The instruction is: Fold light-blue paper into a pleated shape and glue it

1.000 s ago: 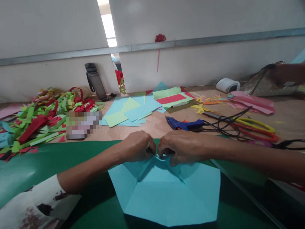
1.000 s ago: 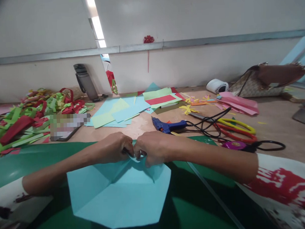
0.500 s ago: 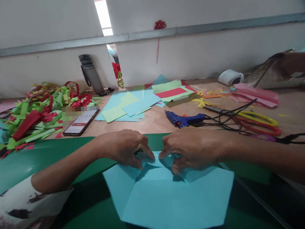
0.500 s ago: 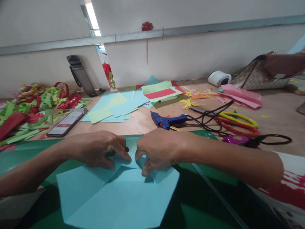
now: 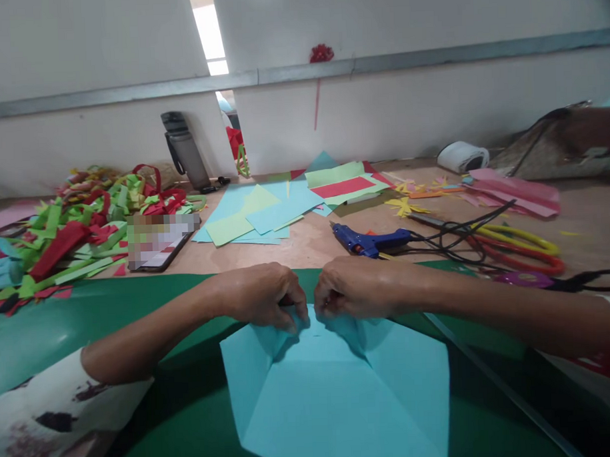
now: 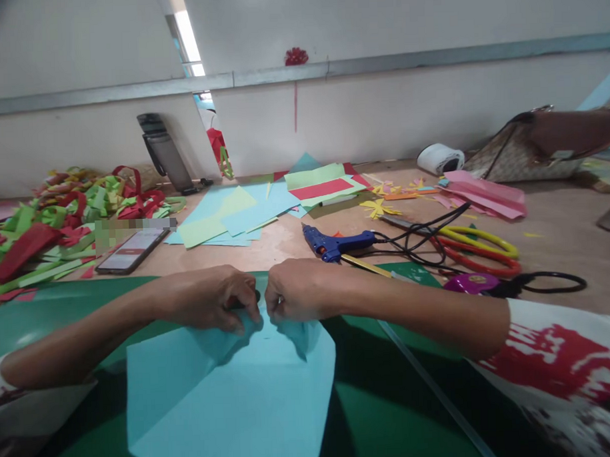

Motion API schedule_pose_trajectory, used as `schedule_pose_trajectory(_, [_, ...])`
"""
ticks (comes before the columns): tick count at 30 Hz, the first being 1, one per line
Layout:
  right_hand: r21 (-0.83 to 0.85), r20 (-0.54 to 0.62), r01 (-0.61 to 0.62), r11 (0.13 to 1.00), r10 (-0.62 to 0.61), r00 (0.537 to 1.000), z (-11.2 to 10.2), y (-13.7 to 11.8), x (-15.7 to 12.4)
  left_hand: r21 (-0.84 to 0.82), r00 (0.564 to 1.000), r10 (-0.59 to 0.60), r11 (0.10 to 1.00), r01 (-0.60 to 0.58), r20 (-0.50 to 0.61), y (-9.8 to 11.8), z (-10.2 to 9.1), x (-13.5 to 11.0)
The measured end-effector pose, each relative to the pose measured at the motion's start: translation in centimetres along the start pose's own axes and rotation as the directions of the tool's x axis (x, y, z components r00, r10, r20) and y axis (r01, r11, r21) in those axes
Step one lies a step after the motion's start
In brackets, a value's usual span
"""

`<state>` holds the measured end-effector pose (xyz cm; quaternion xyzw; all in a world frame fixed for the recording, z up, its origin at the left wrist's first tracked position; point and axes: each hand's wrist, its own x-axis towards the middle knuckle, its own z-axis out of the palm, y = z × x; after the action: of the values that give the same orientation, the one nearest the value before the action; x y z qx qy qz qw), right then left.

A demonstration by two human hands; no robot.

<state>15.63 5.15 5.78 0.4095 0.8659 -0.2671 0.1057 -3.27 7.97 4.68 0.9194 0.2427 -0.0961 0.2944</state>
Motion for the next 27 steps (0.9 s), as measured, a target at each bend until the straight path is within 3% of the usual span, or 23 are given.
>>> schedule_pose_trajectory(8, [0.056, -0.070, -0.170, 0.984, 0.174, 0.982, 0.0, 0.0, 0.6, 0.003, 1.000, -0.002, 1.000, 0.002, -0.004, 0.1, 0.0, 0.0])
schedule_pose_trajectory(19, [0.167, -0.018, -0.248, 0.954, 0.255, 0.967, 0.4, -0.4, 1.6, 0.006, 0.999, -0.001, 1.000, 0.001, -0.037, 0.4, 0.4, 0.4])
schedule_pose_trajectory(24, [0.228, -0.070, -0.246, 0.942, 0.268, 0.961, 1.2, -0.4, 1.3, -0.044, 0.996, 0.005, 0.999, -0.009, -0.091, 0.4, 0.6, 0.4])
schedule_pose_trajectory(27, [0.231, -0.160, -0.201, 0.952, 0.241, 0.957, 1.1, -0.5, 0.7, -0.085, 0.986, -0.056, 0.996, 0.043, -0.156, 0.8, 0.3, 0.3])
